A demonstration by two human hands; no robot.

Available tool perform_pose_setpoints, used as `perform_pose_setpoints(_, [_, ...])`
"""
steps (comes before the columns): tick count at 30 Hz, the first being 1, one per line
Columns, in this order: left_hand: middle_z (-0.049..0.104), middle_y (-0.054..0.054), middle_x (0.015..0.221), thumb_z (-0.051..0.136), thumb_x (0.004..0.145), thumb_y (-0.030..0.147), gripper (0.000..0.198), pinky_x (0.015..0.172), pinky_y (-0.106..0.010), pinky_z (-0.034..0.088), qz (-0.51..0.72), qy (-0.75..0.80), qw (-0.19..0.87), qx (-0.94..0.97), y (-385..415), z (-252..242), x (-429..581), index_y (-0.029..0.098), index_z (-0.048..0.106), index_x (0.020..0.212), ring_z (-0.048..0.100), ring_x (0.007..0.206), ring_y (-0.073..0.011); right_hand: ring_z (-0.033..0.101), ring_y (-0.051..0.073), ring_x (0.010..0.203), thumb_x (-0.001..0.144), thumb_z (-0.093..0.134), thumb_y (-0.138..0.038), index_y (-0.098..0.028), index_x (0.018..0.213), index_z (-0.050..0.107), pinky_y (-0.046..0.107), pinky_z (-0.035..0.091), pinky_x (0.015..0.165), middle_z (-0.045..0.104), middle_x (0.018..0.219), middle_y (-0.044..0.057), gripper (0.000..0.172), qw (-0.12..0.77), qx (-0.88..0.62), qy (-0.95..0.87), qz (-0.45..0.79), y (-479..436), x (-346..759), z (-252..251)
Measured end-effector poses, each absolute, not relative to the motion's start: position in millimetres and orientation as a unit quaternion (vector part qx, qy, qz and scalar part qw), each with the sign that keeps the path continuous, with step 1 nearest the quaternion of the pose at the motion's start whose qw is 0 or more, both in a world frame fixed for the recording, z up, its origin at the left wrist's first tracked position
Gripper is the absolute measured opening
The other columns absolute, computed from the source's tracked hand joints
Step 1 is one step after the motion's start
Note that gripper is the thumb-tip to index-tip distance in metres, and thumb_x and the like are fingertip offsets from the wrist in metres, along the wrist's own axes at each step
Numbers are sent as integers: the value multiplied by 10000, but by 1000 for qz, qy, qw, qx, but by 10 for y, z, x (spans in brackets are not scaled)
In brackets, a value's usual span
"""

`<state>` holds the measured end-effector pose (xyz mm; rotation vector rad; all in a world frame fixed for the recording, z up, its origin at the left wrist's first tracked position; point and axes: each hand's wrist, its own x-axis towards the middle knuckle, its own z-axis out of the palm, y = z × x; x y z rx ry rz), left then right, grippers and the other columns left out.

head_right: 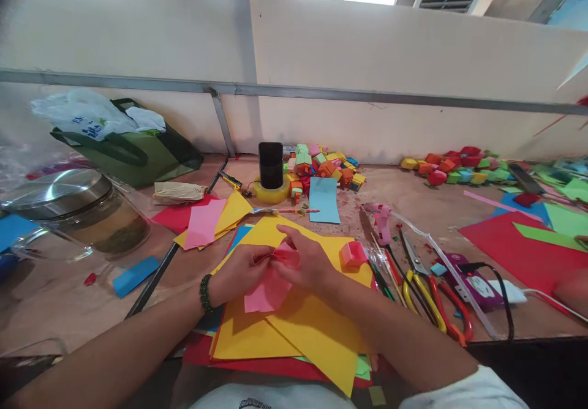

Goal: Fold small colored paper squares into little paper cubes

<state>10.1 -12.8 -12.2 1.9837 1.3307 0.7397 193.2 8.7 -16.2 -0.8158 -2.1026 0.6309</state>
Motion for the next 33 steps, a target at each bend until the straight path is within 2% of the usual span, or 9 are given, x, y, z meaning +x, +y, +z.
perform_pose_setpoints(3, [701, -35, 702, 491, 799, 183, 211, 581, -218, 430, 295, 504, 316, 748, -139, -107, 112, 144, 696, 767, 581, 621, -134, 678, 174, 787, 795, 572, -162, -227, 1282, 469, 294, 537, 724, 698, 856, 28, 502, 398, -333, -822, 233, 103, 1911, -223])
perform_pose_setpoints(6, [737, -63, 885, 525, 760, 177, 231, 645, -226, 487, 318, 499, 335, 734, -152, -69, 119, 154, 702, 906, 641, 735, -157, 699, 172, 793, 804, 560, -145, -260, 1287, 468, 292, 544, 734, 725, 849, 11, 505, 390, -343, -820, 241, 107, 1898, -291])
perform_pose_setpoints(8, [738, -66, 914, 530, 736, 158, 252, 659, -229, 497, 329, 500, 335, 728, -151, -61, 115, 158, 700, 923, 654, 760, -161, 705, 174, 784, 803, 566, -147, -272, 1291, 469, 294, 543, 734, 733, 846, 6, 513, 374, -352, -824, 240, 99, 1892, -314])
perform_pose_setpoints(14, [678, -25, 660, 524, 700, 115, 120, 594, -232, 442, 336, 524, 276, 732, -126, -110, 102, 157, 633, 670, 589, 618, -133, 684, 179, 760, 808, 613, -222, -249, 1281, 491, 294, 518, 714, 720, 842, 18, 490, 372, -392, -809, 233, 81, 1887, -298])
perform_pose_setpoints(21, [633, 0, 672, 523, 653, 127, 55, 582, -214, 434, 339, 490, 377, 709, -118, -95, 106, 162, 561, 669, 556, 623, -115, 620, 125, 635, 772, 604, -180, -211, 1203, 543, 243, 500, 618, 653, 716, -28, 437, 380, -368, -777, 341, 122, 1915, -232])
perform_pose_setpoints(24, [602, 13, 632, 500, 645, 121, 65, 544, -207, 393, 335, 488, 407, 696, -107, -133, 107, 157, 553, 657, 517, 589, -107, 646, 148, 737, 764, 604, -181, -207, 1164, 562, 271, 522, 684, 682, 821, 11, 403, 385, -351, -783, 340, 118, 1899, -204])
perform_pose_setpoints(27, [554, 23, 581, 506, 666, 141, 53, 508, -210, 331, 308, 496, 391, 711, -117, -166, 127, 151, 541, 627, 456, 549, -99, 656, 181, 872, 767, 649, -221, -219, 1175, 557, 312, 530, 789, 700, 939, 48, 419, 386, -334, -790, 339, 96, 1885, -155])
perform_pose_setpoints(30, [496, 33, 532, 508, 675, 139, 97, 493, -221, 271, 267, 511, 350, 738, -153, -161, 162, 156, 506, 579, 404, 518, -93, 670, 170, 824, 783, 653, -219, -229, 1159, 569, 306, 535, 792, 704, 860, 27, 385, 377, -313, -796, 355, 77, 1891, -110])
perform_pose_setpoints(33, [492, 30, 521, 499, 652, 104, 98, 484, -230, 247, 239, 518, 352, 742, -192, -132, 190, 159, 505, 572, 405, 506, -96, 673, 153, 765, 792, 629, -185, -229, 1133, 582, 300, 536, 780, 697, 809, 10, 347, 381, -280, -807, 353, 55, 1902, -97])
